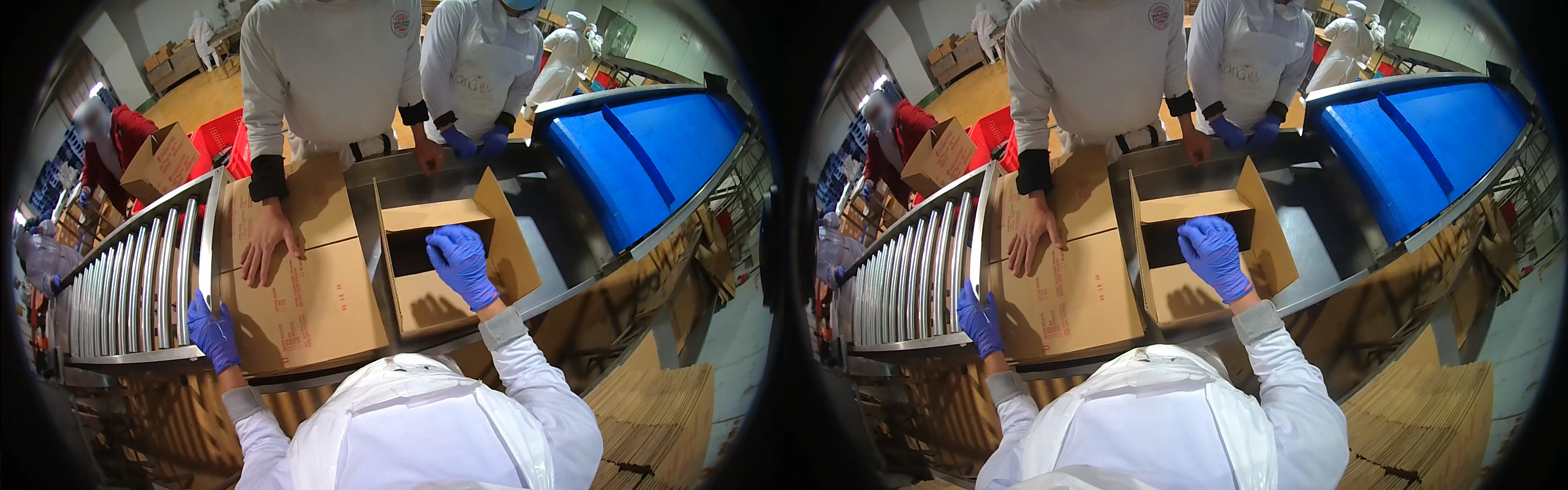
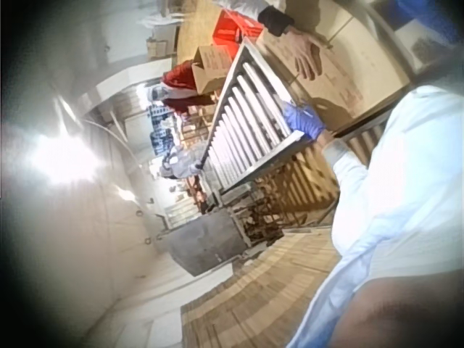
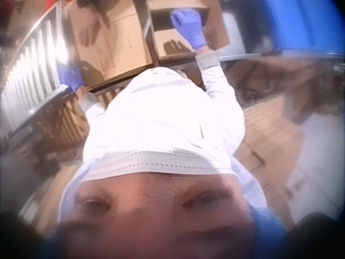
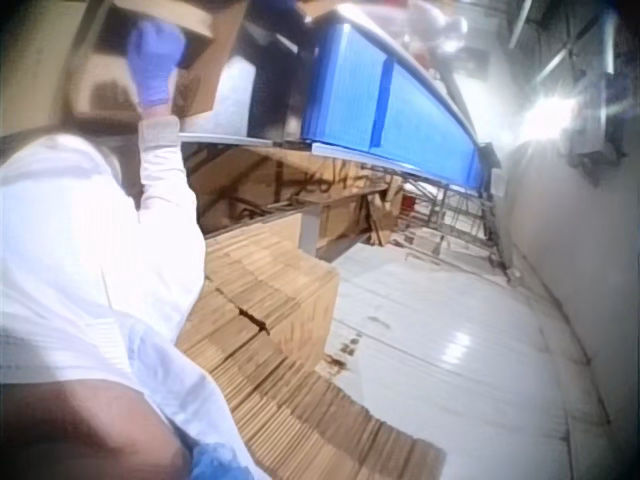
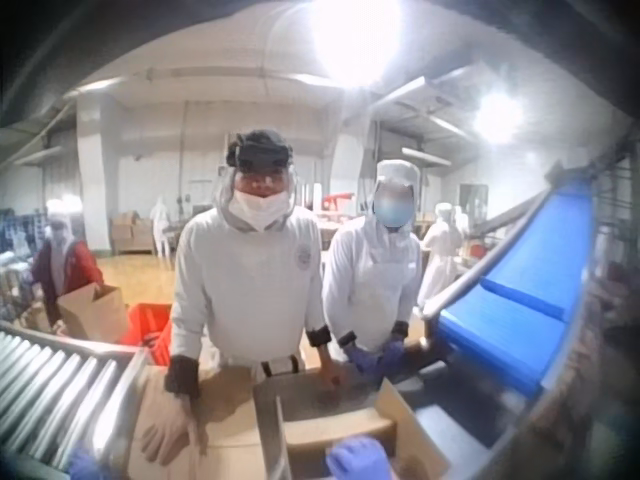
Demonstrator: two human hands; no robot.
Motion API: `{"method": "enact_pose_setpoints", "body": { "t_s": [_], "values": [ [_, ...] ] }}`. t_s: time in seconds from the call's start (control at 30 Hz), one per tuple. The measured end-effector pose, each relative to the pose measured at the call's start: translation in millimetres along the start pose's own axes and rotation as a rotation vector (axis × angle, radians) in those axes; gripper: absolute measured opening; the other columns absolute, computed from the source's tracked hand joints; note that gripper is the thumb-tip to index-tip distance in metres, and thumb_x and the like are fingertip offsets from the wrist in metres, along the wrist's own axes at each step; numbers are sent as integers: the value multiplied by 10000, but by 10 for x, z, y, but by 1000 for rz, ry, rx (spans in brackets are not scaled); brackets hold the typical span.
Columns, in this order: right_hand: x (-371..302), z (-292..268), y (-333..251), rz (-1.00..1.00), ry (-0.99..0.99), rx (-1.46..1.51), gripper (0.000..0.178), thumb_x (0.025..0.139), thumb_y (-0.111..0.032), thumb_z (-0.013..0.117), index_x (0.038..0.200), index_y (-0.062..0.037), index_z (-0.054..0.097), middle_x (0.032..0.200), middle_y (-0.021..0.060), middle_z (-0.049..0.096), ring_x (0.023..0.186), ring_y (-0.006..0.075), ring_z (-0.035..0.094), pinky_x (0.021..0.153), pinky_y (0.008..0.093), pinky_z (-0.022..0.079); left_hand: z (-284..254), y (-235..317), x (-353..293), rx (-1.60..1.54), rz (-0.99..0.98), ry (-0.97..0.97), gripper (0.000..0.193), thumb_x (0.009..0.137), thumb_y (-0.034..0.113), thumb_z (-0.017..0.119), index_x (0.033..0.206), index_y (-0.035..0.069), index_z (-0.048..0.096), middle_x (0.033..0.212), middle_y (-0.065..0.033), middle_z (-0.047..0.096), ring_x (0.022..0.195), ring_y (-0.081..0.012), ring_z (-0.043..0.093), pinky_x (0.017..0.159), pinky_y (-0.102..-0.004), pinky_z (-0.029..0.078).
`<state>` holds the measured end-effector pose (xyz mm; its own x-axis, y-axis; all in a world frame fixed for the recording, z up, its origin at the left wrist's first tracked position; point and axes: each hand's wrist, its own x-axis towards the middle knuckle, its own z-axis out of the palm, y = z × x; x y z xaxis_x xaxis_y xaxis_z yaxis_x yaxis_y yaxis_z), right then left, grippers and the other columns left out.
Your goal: The person assembles a cardboard box by folding and tucking the flaps into place on a metal table. They handle the box with gloved hands, ensuring the sides are properly aligned and secured.
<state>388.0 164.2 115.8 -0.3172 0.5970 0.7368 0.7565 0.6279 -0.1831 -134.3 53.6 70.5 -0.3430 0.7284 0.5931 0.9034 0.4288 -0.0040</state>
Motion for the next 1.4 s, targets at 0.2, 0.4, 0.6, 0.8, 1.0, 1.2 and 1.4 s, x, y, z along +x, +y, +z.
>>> {"method": "enact_pose_setpoints", "body": {
  "t_s": [0.2,0.4,0.6,0.8,1.0,1.2,1.4],
  "values": [
    [55,292,351,193,-322,-418,739,915,-503,581,1496,-95,373,1544,170,361,1451,391,286,1130,635,209,-448,1506,151,-1131,99,-65,483,921,57,660,1377,1,514,1378,-150,553,1259,-246,530,1098,-368,382],
    [-522,567,471,274,-593,-288,682,957,-504,515,1473,-73,403,1538,173,383,1434,381,330,1141,617,236,-776,3028,-48,-1158,375,-294,540,968,208,610,1458,51,446,1428,-155,515,1291,-324,502,1099,-399,381],
    [348,-1261,95,147,-163,-99,492,934,-292,610,1387,-115,533,1439,129,516,1345,309,463,1136,525,273,-566,3647,-80,-1198,365,-324,441,994,226,569,1394,44,527,1364,-168,565,1262,-322,525,1083,-387,401],
    [-509,-1530,1808,741,-510,574,756,1015,-363,528,1559,-7,143,1596,213,257,1474,311,263,1179,343,239,-717,4181,-134,-1296,302,-366,440,1009,253,538,1377,12,537,1357,-196,563,1258,-332,527,1089,-391,394],
    [-483,-830,1420,559,-548,461,777,1031,-362,494,1557,22,71,1587,287,212,1483,340,248,1188,371,243,-733,4484,-357,-836,569,-269,511,977,262,521,1388,-39,476,1390,-222,524,1305,-333,486,1102,-418,376],
    [-679,-248,971,137,-716,54,419,997,-300,429,1297,-36,555,1328,243,565,1299,390,502,1026,455,466,-546,4640,-636,-463,788,-608,462,884,352,600,1187,2,608,1283,-209,595,1189,-343,577,978,-432,482],
    [-553,94,1057,81,-1107,-337,359,913,-286,531,1201,-107,650,1243,139,649,1177,337,606,865,519,516,-389,5062,-562,-196,779,-776,213,893,245,606,940,83,736,910,-150,725,857,-352,707,810,-480,540]
  ]
}}
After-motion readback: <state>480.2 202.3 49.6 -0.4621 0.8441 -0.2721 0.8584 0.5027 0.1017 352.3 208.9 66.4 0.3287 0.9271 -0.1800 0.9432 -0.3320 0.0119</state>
